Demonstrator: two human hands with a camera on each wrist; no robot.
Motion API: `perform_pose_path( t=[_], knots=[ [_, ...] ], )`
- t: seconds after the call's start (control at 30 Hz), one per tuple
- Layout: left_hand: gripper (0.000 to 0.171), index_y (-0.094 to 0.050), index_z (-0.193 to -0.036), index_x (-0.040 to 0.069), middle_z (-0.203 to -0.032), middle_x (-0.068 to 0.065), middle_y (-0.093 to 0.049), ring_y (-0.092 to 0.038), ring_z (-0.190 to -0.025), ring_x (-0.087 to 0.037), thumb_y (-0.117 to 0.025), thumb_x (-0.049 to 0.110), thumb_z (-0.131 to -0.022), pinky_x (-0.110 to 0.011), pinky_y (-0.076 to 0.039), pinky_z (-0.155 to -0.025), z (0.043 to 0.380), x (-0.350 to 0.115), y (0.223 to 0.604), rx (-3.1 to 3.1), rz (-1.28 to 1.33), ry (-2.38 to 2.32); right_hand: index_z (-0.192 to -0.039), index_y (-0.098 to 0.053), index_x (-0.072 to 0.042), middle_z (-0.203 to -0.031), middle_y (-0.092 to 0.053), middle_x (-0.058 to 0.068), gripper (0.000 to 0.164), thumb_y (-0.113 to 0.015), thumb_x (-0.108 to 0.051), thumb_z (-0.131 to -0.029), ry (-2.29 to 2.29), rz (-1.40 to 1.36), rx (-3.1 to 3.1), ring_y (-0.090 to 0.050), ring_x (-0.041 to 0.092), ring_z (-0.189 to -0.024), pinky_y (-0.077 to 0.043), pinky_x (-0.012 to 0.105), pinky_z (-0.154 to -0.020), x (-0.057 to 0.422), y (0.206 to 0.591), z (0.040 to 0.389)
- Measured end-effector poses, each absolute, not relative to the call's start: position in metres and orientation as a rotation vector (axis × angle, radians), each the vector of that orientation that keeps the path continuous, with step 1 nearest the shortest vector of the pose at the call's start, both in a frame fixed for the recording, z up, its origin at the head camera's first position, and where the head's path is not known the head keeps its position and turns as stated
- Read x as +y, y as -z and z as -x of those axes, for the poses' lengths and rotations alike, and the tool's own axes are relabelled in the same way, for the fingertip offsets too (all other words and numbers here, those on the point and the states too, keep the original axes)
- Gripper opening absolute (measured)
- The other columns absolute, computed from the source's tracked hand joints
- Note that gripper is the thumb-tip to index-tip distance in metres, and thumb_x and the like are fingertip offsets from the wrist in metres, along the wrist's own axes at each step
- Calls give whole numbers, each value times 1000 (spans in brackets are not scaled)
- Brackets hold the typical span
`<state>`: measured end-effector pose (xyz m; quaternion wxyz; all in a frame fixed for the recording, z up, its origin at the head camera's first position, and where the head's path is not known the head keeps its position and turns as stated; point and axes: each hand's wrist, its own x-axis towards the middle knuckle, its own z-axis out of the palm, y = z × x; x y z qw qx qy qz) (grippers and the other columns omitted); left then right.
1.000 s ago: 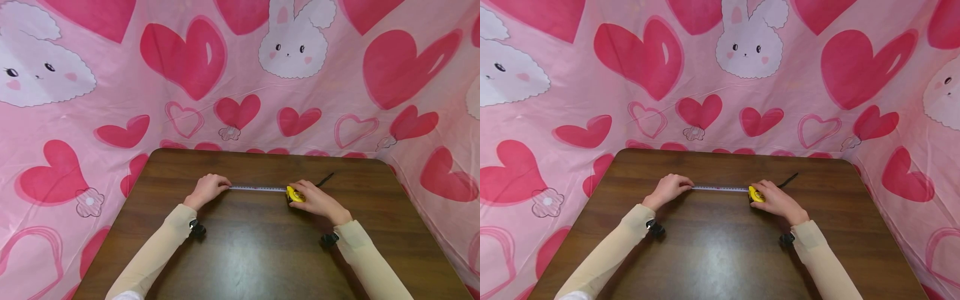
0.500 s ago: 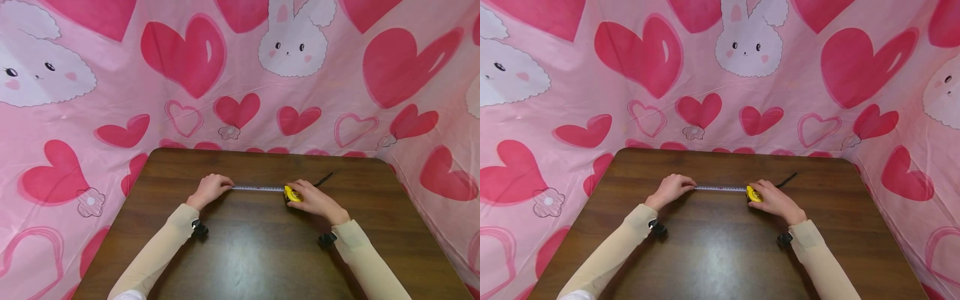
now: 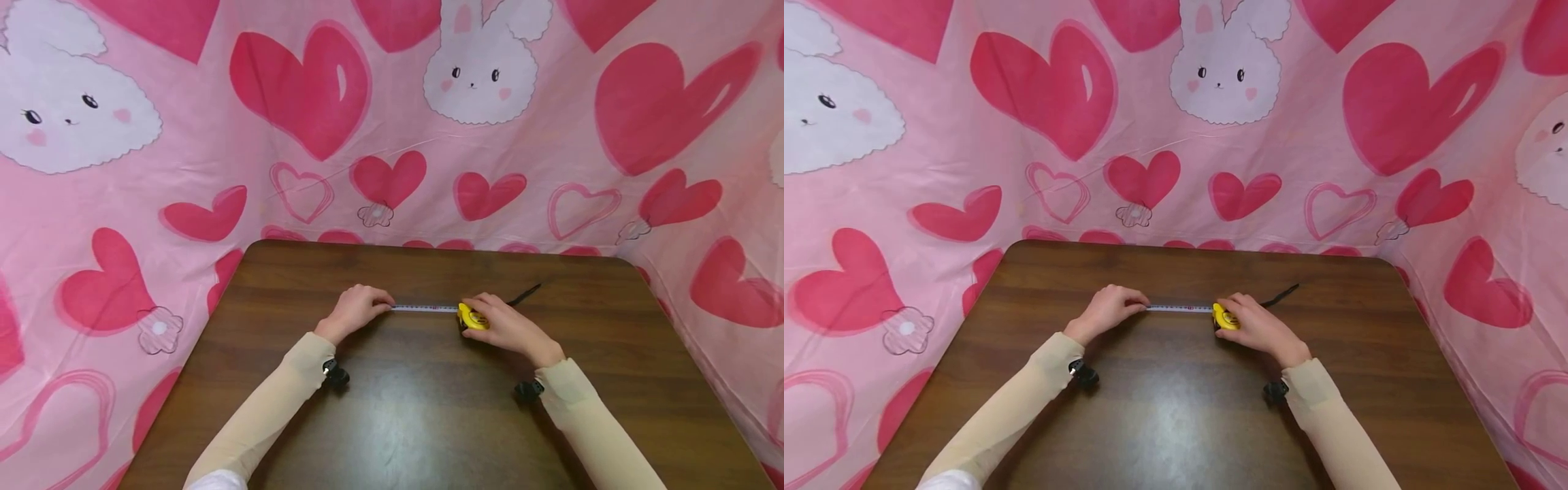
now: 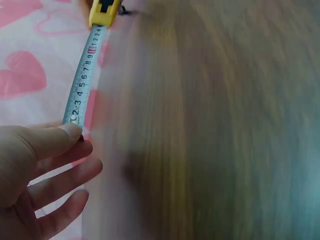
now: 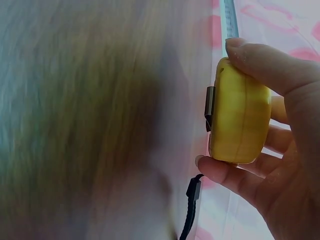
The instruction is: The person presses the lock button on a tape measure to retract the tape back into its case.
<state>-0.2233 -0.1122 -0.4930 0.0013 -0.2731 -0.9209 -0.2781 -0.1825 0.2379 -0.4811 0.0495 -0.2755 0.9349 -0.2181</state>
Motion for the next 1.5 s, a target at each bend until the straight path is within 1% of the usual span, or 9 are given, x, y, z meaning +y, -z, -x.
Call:
perform_pose_path(
  t=[0.13,0.4,0.5,0.6,0.77,0.93,1.17,1.33,1.5],
  knots=[
    [12,-82,-107,17,-103,2,-78,-72,-94,-14,-75,18,-98,-37,-57,-92,220,-91,492,-2865,927,976,-145,-59,-6,-134,-60,11,68,-82,-38,-90,677,883,2849,-57,26,-115,-53,48,-103,230,480,181],
    [13,-80,-110,15,-104,3,-78,-69,-90,-9,-71,19,-101,-28,-57,-88,218,-47,489,-2830,1063,969,-143,-61,-5,-129,-61,10,66,-84,-36,-89,690,968,2837,-58,23,-111,-54,45,-101,203,477,182],
    [13,-79,-110,14,-104,3,-77,-69,-89,-9,-71,18,-101,-27,-57,-87,217,-41,490,-2808,1060,972,-142,-61,-4,-128,-62,10,66,-84,-35,-89,690,997,2846,-58,24,-111,-54,45,-101,197,479,183],
    [16,-76,-115,11,-106,0,-78,-71,-93,-9,-70,16,-101,-26,-57,-88,215,-39,493,-2817,1039,1025,-141,-61,-2,-128,-62,12,66,-85,-34,-88,683,1019,2855,-59,26,-111,-54,46,-100,194,481,181],
    [23,-72,-124,9,-113,-3,-78,-72,-101,-10,-69,15,-102,-25,-56,-92,214,-42,496,-2877,1043,1035,-141,-61,-1,-128,-61,14,66,-85,-33,-88,654,1017,2869,-59,27,-111,-54,47,-99,190,484,182],
    [25,-73,-126,9,-118,-2,-76,-71,-107,-13,-69,17,-102,-30,-56,-96,212,-58,499,-2886,997,1007,-140,-61,-2,-128,-61,15,66,-86,-33,-88,655,909,2921,-58,29,-110,-55,49,-98,188,490,181],
    [32,-72,-129,11,-125,-4,-73,-67,-115,-23,-68,29,-103,-45,-54,-100,200,-100,507,-2893,844,821,-139,-60,2,-126,-61,19,67,-84,-36,-89,610,753,2993,-56,36,-112,-55,51,-97,190,507,172],
    [49,-62,-143,13,-145,-11,-62,-53,-136,-33,-64,40,-103,-57,-45,-108,183,-146,512,-2895,721,656,-147,-53,1,-140,-56,22,72,-78,-41,-94,699,669,2991,-54,41,-125,-49,58,-106,203,509,159],
    [62,-50,-156,16,-161,-16,-45,-34,-151,-40,-58,48,-103,-68,-32,-114,170,-196,508,-2897,545,500,-146,-52,5,-146,-53,27,62,-69,-34,-101,689,593,3125,-49,47,-134,-39,66,-111,237,503,145]
  ],
)
